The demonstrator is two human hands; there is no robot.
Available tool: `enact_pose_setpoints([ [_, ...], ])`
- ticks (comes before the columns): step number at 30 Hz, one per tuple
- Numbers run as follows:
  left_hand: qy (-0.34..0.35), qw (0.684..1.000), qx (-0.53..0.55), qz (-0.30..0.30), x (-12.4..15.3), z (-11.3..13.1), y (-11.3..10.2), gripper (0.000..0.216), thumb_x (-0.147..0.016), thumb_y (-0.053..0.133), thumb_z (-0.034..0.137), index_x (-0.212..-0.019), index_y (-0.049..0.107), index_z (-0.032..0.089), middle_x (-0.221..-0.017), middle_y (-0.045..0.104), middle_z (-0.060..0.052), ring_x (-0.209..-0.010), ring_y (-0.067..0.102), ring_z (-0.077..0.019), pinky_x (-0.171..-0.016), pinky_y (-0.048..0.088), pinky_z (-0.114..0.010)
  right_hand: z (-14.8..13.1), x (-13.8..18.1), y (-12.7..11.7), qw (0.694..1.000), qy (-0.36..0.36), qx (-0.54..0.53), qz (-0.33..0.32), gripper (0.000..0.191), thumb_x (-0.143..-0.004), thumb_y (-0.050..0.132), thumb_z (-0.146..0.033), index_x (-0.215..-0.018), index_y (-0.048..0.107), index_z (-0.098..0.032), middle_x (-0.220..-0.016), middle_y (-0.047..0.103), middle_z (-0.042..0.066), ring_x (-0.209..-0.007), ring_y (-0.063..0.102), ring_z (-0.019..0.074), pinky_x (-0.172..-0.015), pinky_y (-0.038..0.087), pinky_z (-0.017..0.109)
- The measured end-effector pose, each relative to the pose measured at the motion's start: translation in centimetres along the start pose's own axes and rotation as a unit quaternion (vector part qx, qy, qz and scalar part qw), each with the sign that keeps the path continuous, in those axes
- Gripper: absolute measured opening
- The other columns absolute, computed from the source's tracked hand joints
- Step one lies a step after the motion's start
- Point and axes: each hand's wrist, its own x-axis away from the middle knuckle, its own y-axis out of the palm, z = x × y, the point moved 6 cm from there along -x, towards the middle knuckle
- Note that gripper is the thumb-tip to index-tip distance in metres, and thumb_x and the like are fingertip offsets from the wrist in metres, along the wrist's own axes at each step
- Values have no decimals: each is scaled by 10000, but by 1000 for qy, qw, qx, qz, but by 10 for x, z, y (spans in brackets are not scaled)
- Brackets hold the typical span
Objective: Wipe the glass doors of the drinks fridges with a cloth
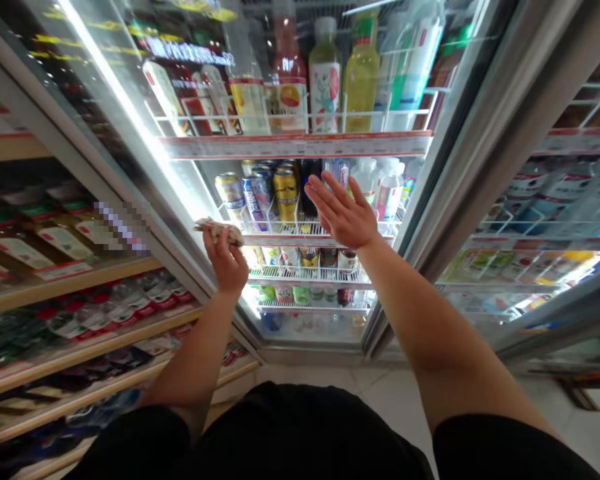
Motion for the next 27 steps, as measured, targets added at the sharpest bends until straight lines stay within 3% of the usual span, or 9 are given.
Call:
enact_pose_setpoints([
  [6, -18, 999, -4, 26, -27, -16, -7, 504, -1029, 349, 274, -1507, 467, 163, -1692, 159, -149, -1577, 134, -272, -1291, 159, -464, -2, -1, 0, 1000, -3, 11, 0, 729, -1053, 383, -207, -1622, -30, -400, -1652, 291, -53, -1531, 288, 264, -1310, 157, 571],
  [13, -3, 999, 3, -48, 46, -5, 13, 725, -1013, 479, 394, -1617, 215, 91, -1690, -19, -243, -1573, -21, -334, -1274, 145, -547, 0, -1, 3, 1000, 2, -5, -11, 752, -1049, 397, -208, -1613, -55, -417, -1657, 277, -62, -1537, 269, 262, -1318, 131, 562],
  [16, -16, 999, 5, -41, 36, -2, 19, 679, -1039, 413, 357, -1621, 202, 77, -1689, -60, -233, -1565, -79, -333, -1279, 90, -571, 0, -1, 3, 1000, -1, 4, -13, 756, -1047, 396, -196, -1616, -56, -406, -1656, 282, -55, -1534, 272, 263, -1318, 144, 555],
  [20, -31, 999, 21, -30, 10, 1, 20, 657, -1049, 396, 342, -1628, 205, 97, -1700, -37, -194, -1570, -87, -309, -1292, 45, -548, 0, -1, 4, 1000, -9, 19, -4, 763, -1050, 397, -190, -1617, -76, -384, -1654, 284, -54, -1543, 248, 235, -1325, 129, 517],
  [24, -13, 998, 45, -52, 33, 7, 24, 617, -1060, 395, 352, -1606, 279, 88, -1696, 83, -203, -1581, 22, -303, -1297, 100, -516, -2, -1, 3, 999, -23, 43, 15, 748, -1055, 395, -197, -1627, -62, -349, -1649, 290, -52, -1547, 229, 207, -1330, 74, 466],
  [27, 6, 997, 56, -62, 36, 16, 28, 629, -1061, 399, 340, -1622, 233, 109, -1681, 167, -212, -1580, 90, -298, -1290, 139, -527, -3, -1, 2, 998, -28, 58, 27, 744, -1054, 401, -196, -1633, -48, -324, -1643, 300, -45, -1547, 224, 189, -1331, 48, 434],
])
